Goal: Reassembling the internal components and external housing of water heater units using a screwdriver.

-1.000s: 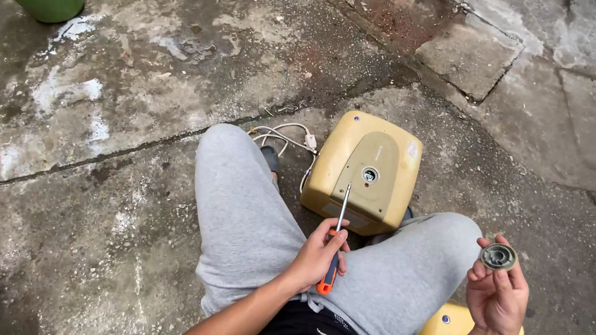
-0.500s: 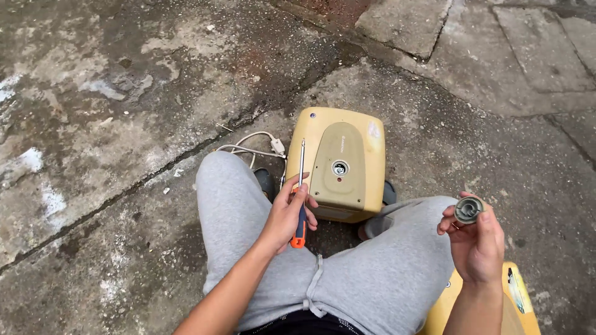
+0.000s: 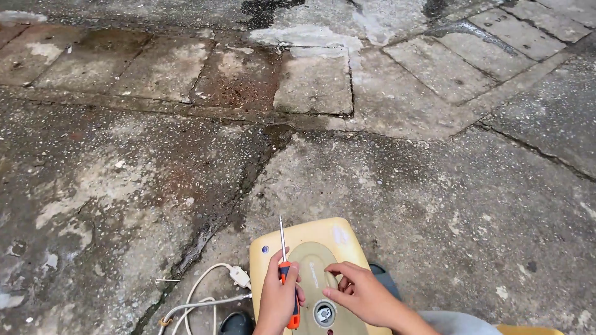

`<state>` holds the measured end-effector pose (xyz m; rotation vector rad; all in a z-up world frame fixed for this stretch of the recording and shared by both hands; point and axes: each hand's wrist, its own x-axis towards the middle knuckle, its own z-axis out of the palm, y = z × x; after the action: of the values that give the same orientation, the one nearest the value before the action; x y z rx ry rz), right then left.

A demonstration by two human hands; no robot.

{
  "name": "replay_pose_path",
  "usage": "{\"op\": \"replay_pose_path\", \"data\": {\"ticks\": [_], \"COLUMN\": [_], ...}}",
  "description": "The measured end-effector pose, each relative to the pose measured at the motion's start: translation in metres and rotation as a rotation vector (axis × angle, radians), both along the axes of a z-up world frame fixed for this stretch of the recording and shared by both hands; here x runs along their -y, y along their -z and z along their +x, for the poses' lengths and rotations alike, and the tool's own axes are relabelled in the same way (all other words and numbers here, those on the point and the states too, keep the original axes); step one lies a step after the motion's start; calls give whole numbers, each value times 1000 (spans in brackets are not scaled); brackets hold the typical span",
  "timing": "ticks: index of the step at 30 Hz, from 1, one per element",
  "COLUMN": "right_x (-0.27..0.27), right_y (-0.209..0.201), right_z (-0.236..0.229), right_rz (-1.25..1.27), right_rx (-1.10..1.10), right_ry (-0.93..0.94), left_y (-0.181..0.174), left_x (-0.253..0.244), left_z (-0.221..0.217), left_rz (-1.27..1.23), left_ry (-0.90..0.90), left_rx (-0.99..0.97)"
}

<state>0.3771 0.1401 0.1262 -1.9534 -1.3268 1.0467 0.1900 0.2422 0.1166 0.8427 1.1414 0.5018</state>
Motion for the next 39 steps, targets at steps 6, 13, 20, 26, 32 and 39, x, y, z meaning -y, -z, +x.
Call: {"op": "replay_pose_path", "data": {"ticks": [6,13,20,26,32,39], "right_x": [9,18,34,33,28,22], "right_y": [144,24,3,3,16,21], "right_z": [53,13,14,22,21,15], "right_rz": [-5,-17,-155,-225,-180,-223], "right_rx": [22,-40,-36,66,40,143], "right_ry": [-254,-58,-115,-125,-156,-221], "left_y": [212,60,-23,-7,30,59], "left_x": [-4,11,27,23,28,38], "left_z": [-11,-30,-38,-42,-21,-2], "left_rz": [221,12,111,534,609,822], "left_ry": [-62,-194,-14,277,473,592], "left_rx": [64,-81,-217,-344,-381,-518]}}
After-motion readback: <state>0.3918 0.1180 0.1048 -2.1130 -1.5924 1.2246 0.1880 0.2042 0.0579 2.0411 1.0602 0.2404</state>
